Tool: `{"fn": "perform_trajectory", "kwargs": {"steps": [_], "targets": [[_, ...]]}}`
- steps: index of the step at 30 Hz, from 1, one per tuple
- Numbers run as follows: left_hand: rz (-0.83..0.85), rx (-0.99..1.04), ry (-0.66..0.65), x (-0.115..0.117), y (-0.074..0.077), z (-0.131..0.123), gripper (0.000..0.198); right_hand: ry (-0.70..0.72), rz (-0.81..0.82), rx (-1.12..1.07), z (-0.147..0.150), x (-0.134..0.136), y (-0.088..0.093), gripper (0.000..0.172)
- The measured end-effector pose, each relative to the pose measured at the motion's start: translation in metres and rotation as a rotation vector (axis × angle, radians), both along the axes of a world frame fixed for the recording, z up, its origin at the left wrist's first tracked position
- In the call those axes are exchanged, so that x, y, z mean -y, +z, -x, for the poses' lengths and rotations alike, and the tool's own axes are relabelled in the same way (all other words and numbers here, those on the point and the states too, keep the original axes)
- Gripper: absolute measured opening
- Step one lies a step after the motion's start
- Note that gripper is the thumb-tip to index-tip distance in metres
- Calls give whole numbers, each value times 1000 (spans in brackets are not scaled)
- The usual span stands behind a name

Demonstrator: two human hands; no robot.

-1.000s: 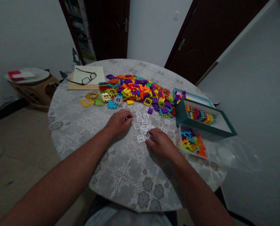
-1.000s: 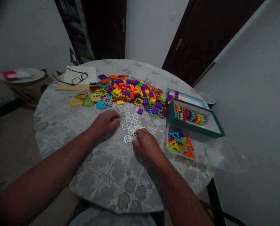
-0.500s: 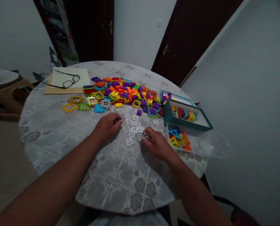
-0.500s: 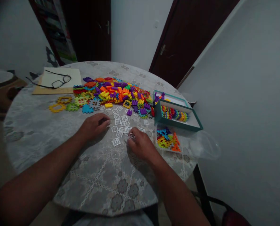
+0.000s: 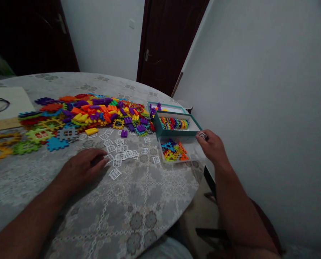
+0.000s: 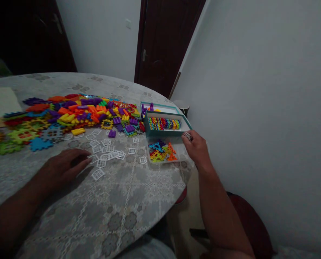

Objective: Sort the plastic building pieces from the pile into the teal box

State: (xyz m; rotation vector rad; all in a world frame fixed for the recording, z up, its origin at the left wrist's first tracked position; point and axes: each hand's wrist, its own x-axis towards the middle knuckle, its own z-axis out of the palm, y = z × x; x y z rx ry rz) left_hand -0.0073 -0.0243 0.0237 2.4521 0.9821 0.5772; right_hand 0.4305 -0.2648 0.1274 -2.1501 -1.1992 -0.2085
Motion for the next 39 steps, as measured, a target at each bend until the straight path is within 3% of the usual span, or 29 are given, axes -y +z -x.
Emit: {"fn": "perform_trajectory", "kwargs": {"steps": [4, 6, 8, 10, 12, 16, 18, 20, 23, 25, 30, 35, 39], "targets": [[12, -53, -108, 7, 4, -1, 49, -169, 120, 127, -57, 12, -5, 30], [-13, -91, -186, 13, 4, -1, 54, -180, 112, 205, -68, 13, -12, 32], [-47, -128, -243, 18, 3, -1, 58, -165, 38, 293, -59, 12, -17, 34], [-67, -145, -281, 22, 2, -1, 60, -98, -29, 333, -31, 9, -17, 35], [-69, -135, -286, 24, 0, -2, 57, 71, -16, 284, 11, 3, -16, 31], [-73, -107, -264, 22, -2, -3, 44, 500, 228, 199, 108, -15, -29, 30], [-80, -93, -255, 21, -4, -3, 37, 502, 431, 210, 148, -25, -40, 38], [-87, -68, -224, 21, -7, -4, 33, 416, 665, 242, 178, -32, -50, 52], [-108, -33, -148, 21, -10, -4, 39, 271, 935, 280, 202, -38, -58, 67], [-123, -47, -109, 21, -10, -4, 44, 218, 1018, 282, 208, -40, -60, 67], [-129, -118, -103, 22, -5, -5, 40, 249, 896, 277, 209, -43, -67, 52], [-113, -116, -121, 20, -7, -9, 38, 414, 708, 146, 208, -59, -81, 42], [-89, -83, -116, 17, -12, -13, 36, 606, 564, -24, 204, -80, -81, 36]]}}
